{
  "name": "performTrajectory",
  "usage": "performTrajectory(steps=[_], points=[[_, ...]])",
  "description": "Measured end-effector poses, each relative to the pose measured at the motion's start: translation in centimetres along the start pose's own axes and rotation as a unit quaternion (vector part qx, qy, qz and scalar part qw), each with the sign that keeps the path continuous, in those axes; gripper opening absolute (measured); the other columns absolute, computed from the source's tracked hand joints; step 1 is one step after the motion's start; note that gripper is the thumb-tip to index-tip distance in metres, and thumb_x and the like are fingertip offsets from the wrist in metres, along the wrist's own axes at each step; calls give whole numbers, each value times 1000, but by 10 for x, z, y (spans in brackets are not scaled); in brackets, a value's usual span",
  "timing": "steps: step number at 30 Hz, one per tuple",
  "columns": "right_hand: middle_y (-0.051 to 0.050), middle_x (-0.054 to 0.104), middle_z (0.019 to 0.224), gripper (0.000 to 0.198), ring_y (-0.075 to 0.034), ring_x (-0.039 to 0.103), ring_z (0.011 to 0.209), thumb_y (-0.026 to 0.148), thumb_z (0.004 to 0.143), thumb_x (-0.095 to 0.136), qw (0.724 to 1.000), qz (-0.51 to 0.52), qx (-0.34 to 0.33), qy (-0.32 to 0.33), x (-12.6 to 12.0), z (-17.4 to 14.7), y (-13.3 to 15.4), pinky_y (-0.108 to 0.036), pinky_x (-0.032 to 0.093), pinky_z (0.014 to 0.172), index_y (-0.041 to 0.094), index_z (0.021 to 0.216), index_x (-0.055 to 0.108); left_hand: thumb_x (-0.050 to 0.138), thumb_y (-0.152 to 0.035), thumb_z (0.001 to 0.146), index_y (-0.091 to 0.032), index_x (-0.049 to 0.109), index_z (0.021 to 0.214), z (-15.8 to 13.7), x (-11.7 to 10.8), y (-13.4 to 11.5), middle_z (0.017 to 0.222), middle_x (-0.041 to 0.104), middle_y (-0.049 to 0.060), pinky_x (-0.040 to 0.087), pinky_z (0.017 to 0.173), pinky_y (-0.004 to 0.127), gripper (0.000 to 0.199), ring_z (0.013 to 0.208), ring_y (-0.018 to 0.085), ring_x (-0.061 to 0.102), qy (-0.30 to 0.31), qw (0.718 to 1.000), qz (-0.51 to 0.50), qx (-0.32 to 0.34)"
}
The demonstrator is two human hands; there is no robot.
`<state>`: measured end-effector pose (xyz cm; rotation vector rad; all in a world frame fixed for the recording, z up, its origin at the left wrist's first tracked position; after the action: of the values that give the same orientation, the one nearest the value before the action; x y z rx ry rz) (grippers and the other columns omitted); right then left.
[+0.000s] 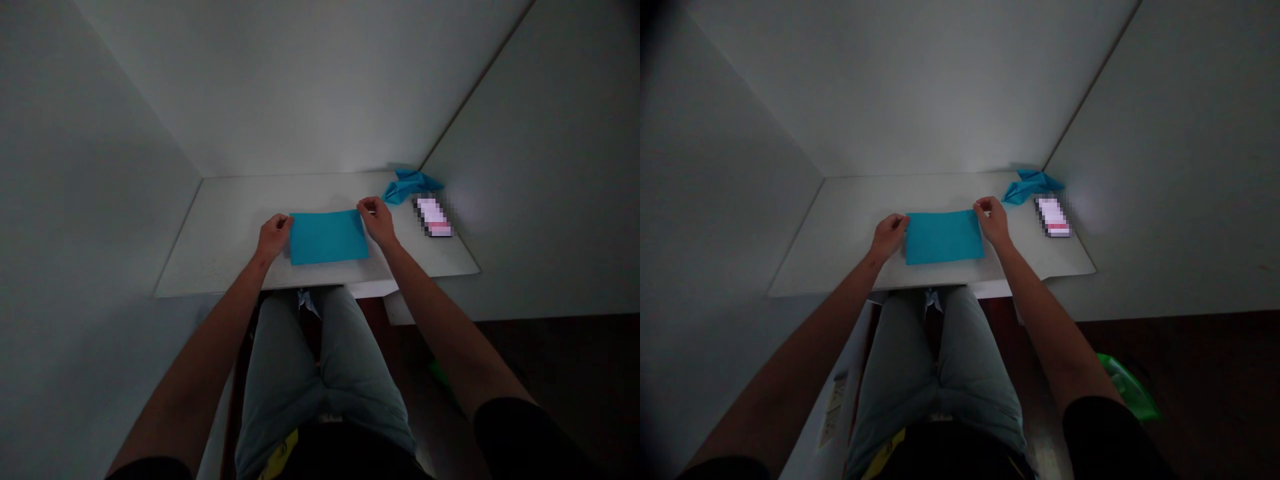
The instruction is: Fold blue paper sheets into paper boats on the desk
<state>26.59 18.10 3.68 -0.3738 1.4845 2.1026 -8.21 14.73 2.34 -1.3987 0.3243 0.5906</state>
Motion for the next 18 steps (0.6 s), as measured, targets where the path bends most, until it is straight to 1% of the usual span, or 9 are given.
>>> performTrajectory(steps=[1,3,5,6,8,10,12,14,18], points=[[-18,78,125,57,-32,73,116,70,107,49,999,-36,-17,-6,1,-7,4,-50,59,107,21,122,73,65,-38,106,-21,75,109,-7,2,-1,113,81,13,61,100,45,20,106,29,76,-17,999,46,12],[-19,75,144,57,-34,69,135,61,113,41,992,-103,-63,22,12,-27,16,-53,53,121,20,136,73,60,-37,108,-21,71,137,-25,12,-11,146,74,17,53,120,52,35,137,34,68,-30,989,131,64],[-16,68,161,58,-32,62,150,52,117,34,977,-152,-110,101,36,-51,29,-55,47,128,21,152,67,53,-39,112,-19,61,158,-45,36,-24,169,60,16,41,134,53,51,161,33,51,16,973,194,128],[-14,61,170,58,-32,55,159,49,118,33,965,-174,-129,147,51,-63,34,-56,42,132,21,160,63,49,-40,113,-18,56,163,-54,50,-29,176,53,15,35,138,53,56,168,33,43,53,963,218,152],[-12,50,179,61,-30,44,168,47,119,31,942,-214,-143,214,76,-82,38,-58,35,138,21,169,55,44,-45,115,-16,50,170,-67,72,-35,183,43,14,27,143,54,62,174,33,33,114,943,264,170],[-11,43,183,64,-29,37,172,49,119,29,927,-245,-143,246,89,-92,36,-60,27,141,21,174,48,41,-50,116,-16,46,174,-73,81,-34,186,37,13,22,145,55,67,175,33,29,148,927,302,167],[-11,37,186,67,-31,33,174,53,119,28,919,-266,-140,256,90,-93,29,-65,19,143,22,177,43,40,-56,115,-16,43,176,-71,78,-29,188,32,14,19,145,55,73,176,34,26,162,917,328,158],[-11,32,187,72,-34,30,175,59,118,28,916,-278,-131,259,82,-89,19,-68,12,143,22,180,38,40,-61,115,-15,39,178,-66,66,-20,189,27,14,18,146,56,78,177,35,23,164,913,343,144],[-11,28,188,80,-36,27,176,64,117,25,915,-287,-107,262,63,-82,4,-69,10,144,20,183,29,38,-65,114,-15,34,180,-59,45,-4,190,24,14,17,146,57,83,178,35,21,160,914,349,128]])
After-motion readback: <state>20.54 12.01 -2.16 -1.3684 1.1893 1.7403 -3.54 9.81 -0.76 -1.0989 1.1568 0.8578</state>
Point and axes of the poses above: each hand's wrist, its own z-axis towards the middle knuckle, its own x-axis out of the palm, y = z × x, the point moved 7 cm from there along z, towards the middle knuckle
